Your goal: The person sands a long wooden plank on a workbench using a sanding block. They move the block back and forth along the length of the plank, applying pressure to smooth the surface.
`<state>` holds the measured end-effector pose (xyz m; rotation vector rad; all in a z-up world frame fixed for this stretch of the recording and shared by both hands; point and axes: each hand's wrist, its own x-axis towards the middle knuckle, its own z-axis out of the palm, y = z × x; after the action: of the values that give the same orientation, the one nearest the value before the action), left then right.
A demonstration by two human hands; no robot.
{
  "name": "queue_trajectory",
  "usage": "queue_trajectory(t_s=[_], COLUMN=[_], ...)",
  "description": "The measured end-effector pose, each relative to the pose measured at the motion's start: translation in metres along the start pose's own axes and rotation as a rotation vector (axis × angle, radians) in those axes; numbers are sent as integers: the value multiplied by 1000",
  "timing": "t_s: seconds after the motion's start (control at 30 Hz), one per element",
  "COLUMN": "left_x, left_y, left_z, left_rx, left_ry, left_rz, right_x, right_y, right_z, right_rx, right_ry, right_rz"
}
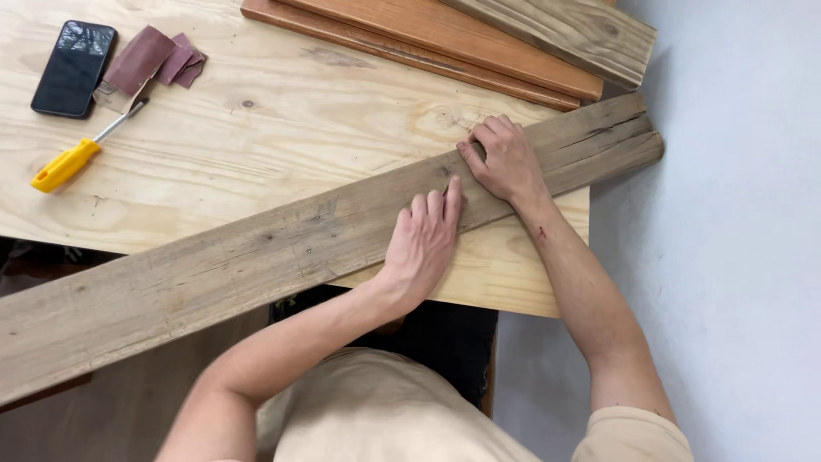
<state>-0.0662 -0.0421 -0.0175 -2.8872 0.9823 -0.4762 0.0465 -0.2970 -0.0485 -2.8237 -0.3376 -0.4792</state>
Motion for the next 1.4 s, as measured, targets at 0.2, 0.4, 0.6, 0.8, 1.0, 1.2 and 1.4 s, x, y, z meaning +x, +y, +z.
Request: queue_trajectory(t_s=[0.2, 0.4, 0.6, 0.8, 1.0, 1.2, 1.4], left_x=[-29, -32, -8, -39, 3, -36, -2], left_y=[-38, -17, -27, -23, -6, -10, 13], left_z=[-10, -24, -2, -14, 8, -15, 4], left_rx=[4, -1, -7, 44, -16, 0, 24], left_ry=[-118, -115, 0, -11, 68, 37, 64], left_rz=[-7, 163, 90, 97, 19, 93, 16], right_x=[1, 2, 5, 3, 3, 0, 2], right_y=[-4, -4, 5, -1, 7, 10, 11], right_z=[-2, -5, 1, -3, 3, 5, 6], right_rx=[32, 51, 23, 59, 44, 71, 73], right_ry=[-35, -35, -41, -40, -26, -24, -7], right_rz=[23, 35, 42, 58, 35, 45, 36])
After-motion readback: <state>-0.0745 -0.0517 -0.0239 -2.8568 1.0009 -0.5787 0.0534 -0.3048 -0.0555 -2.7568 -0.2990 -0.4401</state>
